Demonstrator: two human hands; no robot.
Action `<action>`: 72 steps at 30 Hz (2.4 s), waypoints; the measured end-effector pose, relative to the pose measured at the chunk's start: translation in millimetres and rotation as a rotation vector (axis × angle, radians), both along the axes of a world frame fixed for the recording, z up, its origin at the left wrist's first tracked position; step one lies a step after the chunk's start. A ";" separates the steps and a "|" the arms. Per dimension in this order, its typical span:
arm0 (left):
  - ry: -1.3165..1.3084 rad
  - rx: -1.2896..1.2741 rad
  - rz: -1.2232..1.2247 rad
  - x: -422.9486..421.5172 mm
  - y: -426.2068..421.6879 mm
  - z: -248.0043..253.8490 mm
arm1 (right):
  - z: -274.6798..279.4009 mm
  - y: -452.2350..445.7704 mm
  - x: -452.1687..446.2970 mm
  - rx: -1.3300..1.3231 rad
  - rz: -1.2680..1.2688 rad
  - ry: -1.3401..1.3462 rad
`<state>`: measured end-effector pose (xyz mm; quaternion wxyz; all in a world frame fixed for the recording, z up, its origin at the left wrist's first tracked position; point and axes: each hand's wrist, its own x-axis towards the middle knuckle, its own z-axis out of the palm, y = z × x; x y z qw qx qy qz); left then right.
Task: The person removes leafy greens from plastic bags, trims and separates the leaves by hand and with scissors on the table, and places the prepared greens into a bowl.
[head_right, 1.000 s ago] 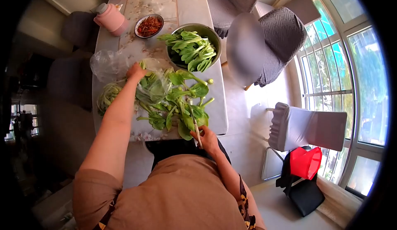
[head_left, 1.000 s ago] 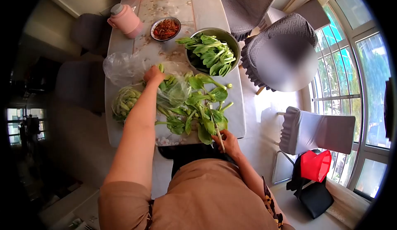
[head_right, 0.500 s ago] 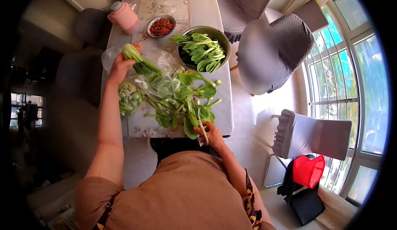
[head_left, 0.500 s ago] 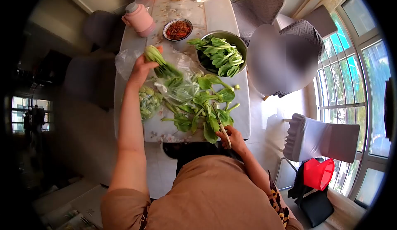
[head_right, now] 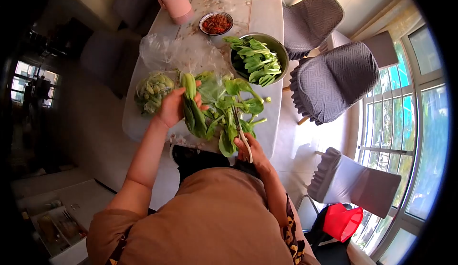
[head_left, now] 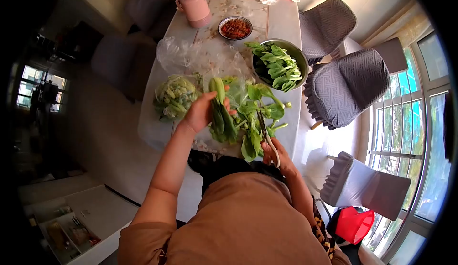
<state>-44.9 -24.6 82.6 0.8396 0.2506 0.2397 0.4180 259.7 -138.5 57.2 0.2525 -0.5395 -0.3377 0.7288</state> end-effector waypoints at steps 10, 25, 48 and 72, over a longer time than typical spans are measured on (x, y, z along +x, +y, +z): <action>0.796 0.444 -0.281 29.0 -39.8 -41.3 | 17.2 20.4 1.8 0.514 0.328 -0.422; 0.386 0.071 -0.515 39.6 -55.1 -41.3 | 14.6 3.8 16.6 0.379 0.479 -0.407; 0.300 -0.112 -0.567 34.5 -57.8 -39.6 | 6.6 -5.2 20.9 0.372 0.559 -0.462; 0.476 -0.013 -0.530 30.5 -71.0 -74.9 | -34.2 -5.8 14.3 0.270 0.570 -0.446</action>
